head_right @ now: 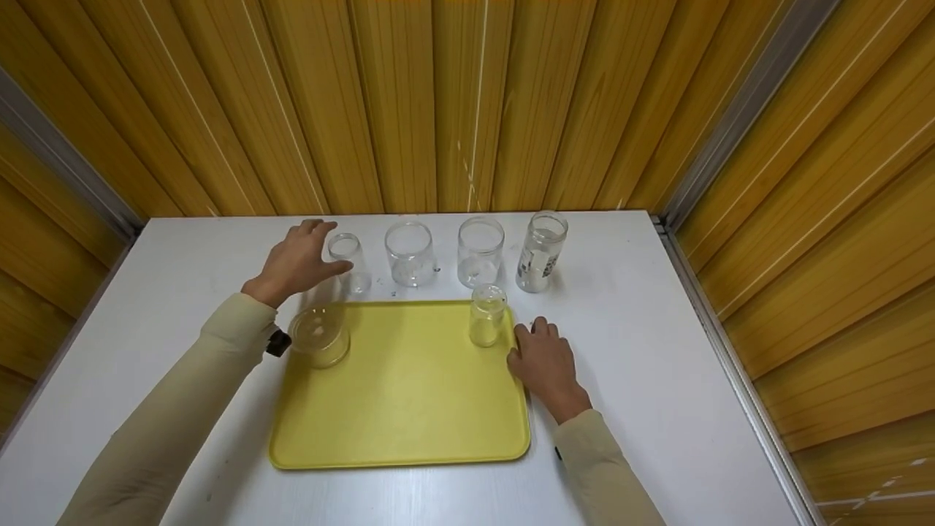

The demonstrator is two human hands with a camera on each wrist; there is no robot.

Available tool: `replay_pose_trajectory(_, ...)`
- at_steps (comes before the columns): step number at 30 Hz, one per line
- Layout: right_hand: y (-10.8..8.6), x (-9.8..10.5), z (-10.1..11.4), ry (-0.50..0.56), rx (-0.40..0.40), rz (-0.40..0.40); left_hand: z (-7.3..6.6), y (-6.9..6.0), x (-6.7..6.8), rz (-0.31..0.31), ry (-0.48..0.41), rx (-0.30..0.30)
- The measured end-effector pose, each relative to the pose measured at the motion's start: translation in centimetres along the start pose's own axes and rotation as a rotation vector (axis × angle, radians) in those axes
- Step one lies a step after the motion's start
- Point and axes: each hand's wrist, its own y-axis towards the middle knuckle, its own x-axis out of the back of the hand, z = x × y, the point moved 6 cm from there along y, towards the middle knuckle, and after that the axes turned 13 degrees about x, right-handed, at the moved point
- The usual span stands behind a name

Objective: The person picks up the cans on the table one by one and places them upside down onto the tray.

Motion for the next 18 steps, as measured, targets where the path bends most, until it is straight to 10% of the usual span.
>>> replay_pose_trajectory(18, 0.0, 0.2, 0.3, 0.002, 0.001, 0.02, -1.1, 0.9, -0.4, 0.008, 0.043, -0.014)
